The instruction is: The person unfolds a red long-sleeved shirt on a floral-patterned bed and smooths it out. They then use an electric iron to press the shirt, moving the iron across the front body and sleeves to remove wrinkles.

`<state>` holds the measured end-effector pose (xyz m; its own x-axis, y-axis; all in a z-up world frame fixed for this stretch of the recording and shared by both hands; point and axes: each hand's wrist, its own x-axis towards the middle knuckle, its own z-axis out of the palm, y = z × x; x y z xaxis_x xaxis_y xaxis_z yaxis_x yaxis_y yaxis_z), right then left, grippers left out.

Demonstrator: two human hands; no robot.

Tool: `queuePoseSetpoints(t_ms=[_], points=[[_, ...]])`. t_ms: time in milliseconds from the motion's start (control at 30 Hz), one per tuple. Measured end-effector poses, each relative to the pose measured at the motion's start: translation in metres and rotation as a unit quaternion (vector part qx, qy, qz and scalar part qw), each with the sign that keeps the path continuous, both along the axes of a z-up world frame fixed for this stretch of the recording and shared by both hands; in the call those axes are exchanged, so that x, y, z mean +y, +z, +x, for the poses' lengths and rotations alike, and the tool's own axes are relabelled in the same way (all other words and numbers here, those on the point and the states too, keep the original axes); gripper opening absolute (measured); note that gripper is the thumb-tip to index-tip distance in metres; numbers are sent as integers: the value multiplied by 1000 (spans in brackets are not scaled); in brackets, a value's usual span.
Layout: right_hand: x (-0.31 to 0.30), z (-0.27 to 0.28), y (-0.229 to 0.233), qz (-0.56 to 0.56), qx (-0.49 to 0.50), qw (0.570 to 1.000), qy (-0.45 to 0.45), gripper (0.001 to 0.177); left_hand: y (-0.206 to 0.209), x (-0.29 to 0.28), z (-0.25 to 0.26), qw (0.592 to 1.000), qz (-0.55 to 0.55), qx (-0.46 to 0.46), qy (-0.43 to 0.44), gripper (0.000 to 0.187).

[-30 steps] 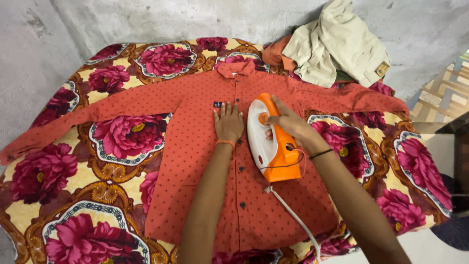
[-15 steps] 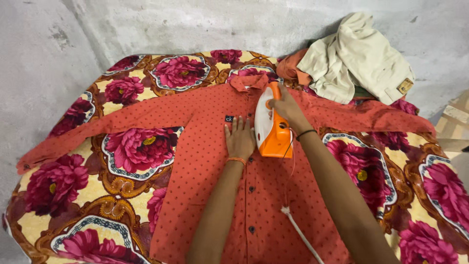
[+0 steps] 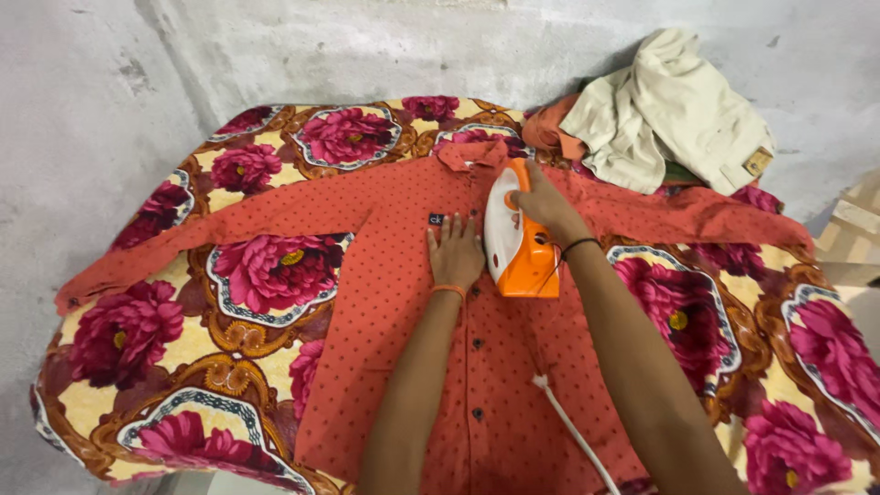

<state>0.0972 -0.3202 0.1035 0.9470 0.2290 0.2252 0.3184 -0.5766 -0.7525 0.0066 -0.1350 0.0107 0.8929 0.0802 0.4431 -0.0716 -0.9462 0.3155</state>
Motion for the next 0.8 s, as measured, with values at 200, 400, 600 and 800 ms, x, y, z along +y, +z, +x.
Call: queuePoseSetpoints(t_ms=[200, 400, 600, 800], points=[[2, -79, 28, -7, 47, 999, 3, 89, -1, 1, 4, 999, 5, 35, -4, 55], [7, -119, 60, 77, 157, 985, -2, 87, -2, 2, 5, 999, 5, 51, -8, 56], [15, -93, 50, 129, 159, 979, -7, 82, -2, 0, 6, 1000, -1, 29, -4, 57], [15, -27, 25, 86, 24, 996, 22, 84, -4, -1, 1, 1000, 6, -5, -2, 56]])
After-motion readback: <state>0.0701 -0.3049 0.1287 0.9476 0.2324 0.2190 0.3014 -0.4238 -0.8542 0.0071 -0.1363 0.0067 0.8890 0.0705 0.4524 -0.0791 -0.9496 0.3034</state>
